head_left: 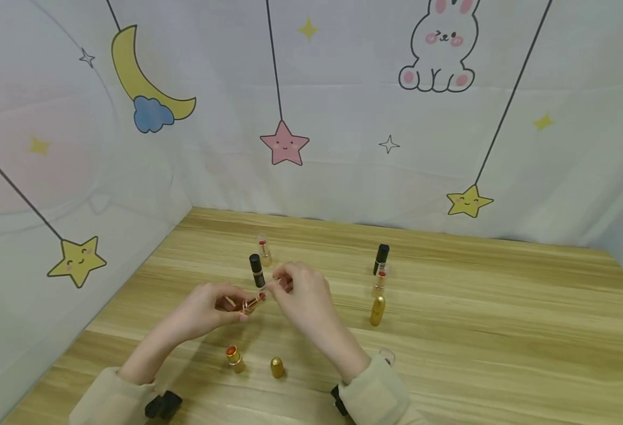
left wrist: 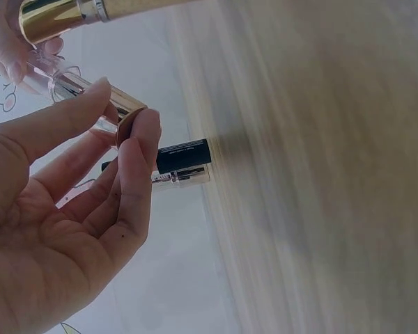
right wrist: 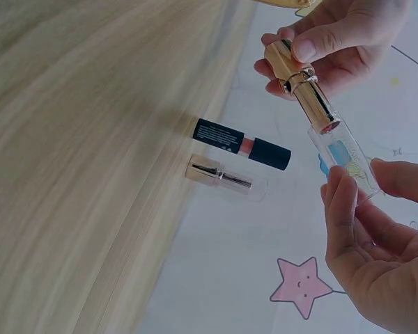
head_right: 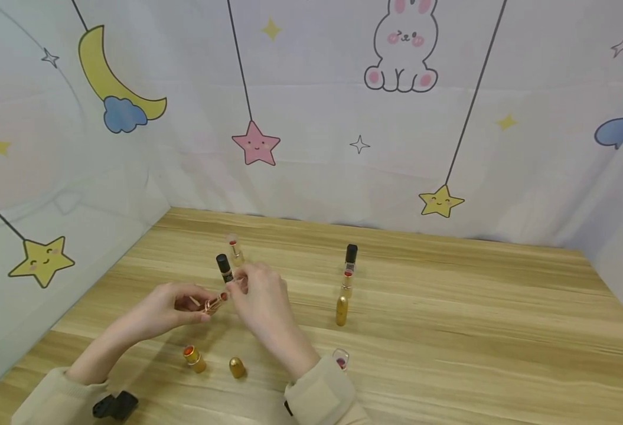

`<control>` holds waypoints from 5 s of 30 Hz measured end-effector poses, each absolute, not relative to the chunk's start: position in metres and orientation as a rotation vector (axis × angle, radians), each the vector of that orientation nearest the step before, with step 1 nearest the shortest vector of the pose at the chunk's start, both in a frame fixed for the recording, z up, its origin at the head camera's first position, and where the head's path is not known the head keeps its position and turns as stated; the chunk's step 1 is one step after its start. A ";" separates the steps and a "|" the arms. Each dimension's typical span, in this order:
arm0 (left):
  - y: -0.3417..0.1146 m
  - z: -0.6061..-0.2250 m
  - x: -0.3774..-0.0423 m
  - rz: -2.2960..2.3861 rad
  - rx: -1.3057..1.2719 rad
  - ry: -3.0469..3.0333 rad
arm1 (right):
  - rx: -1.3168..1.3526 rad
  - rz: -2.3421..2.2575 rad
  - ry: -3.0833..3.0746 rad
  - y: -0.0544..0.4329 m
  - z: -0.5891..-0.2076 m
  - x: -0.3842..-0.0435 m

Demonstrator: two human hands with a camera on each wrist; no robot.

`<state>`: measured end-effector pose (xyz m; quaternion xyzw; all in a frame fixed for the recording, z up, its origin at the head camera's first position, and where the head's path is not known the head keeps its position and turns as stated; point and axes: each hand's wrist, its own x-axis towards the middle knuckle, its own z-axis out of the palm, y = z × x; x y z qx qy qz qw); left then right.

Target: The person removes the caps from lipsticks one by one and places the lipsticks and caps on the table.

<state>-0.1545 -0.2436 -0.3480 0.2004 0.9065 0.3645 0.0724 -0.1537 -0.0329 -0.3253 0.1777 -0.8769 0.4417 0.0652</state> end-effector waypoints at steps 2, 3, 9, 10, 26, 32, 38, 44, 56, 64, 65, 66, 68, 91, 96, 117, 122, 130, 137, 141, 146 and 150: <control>-0.244 -0.349 -0.155 1.093 0.596 2.722 | 0.529 1.323 -2.643 -0.032 -0.325 -0.154; -0.245 -0.349 -0.155 1.090 0.599 2.723 | 0.527 1.318 -2.642 -0.031 -0.325 -0.154; -0.247 -0.352 -0.156 1.087 0.565 2.719 | 0.519 1.249 -2.664 -0.030 -0.324 -0.153; -0.247 -0.352 -0.156 1.087 0.550 2.719 | 0.521 1.226 -2.669 -0.030 -0.324 -0.153; -0.246 -0.355 -0.157 1.007 0.508 2.819 | 0.544 1.025 -2.783 -0.034 -0.334 -0.153; -0.244 -0.357 -0.159 1.006 0.509 2.819 | 0.550 0.948 -2.826 -0.036 -0.338 -0.153; -0.242 -0.357 -0.159 1.015 0.537 2.782 | 0.590 0.864 -2.870 -0.037 -0.341 -0.152; -0.241 -0.358 -0.161 1.000 0.543 2.756 | 0.621 0.718 -2.900 -0.037 -0.344 -0.153; -0.236 -0.362 -0.167 0.969 0.520 2.755 | 0.657 0.578 -2.909 -0.039 -0.347 -0.152; -0.235 -0.360 -0.170 0.963 0.487 2.740 | 0.672 0.534 -2.928 -0.041 -0.349 -0.152; -0.235 -0.360 -0.171 0.962 0.475 2.739 | 0.673 0.532 -2.930 -0.041 -0.349 -0.152; -0.235 -0.360 -0.171 0.962 0.471 2.739 | 0.676 0.529 -2.929 -0.041 -0.349 -0.152; -0.234 -0.360 -0.171 0.960 0.459 2.740 | 0.683 0.520 -2.925 -0.042 -0.349 -0.152; -0.234 -0.362 -0.173 0.882 0.456 2.755 | 0.710 0.436 -2.928 -0.044 -0.351 -0.152; -0.234 -0.362 -0.172 0.877 0.418 2.737 | 0.707 0.432 -2.922 -0.043 -0.351 -0.151; -0.249 -0.355 -0.167 0.970 0.390 2.662 | 0.621 0.505 -2.881 -0.040 -0.324 -0.151; -0.255 -0.354 -0.175 0.978 0.398 2.698 | 0.575 0.579 -2.867 -0.041 -0.319 -0.157; -0.257 -0.353 -0.188 1.030 0.366 2.785 | 0.554 0.690 -2.859 -0.048 -0.308 -0.169; -0.256 -0.356 -0.199 1.087 0.324 2.782 | 0.555 0.727 -2.915 -0.058 -0.302 -0.179; -0.253 -0.359 -0.205 1.116 0.299 2.757 | 0.540 0.758 -2.936 -0.063 -0.301 -0.184; -0.250 -0.360 -0.211 1.111 0.286 2.745 | 0.567 0.724 -2.922 -0.068 -0.303 -0.190; -0.249 -0.361 -0.214 1.092 0.298 2.732 | 0.615 0.678 -2.907 -0.074 -0.304 -0.194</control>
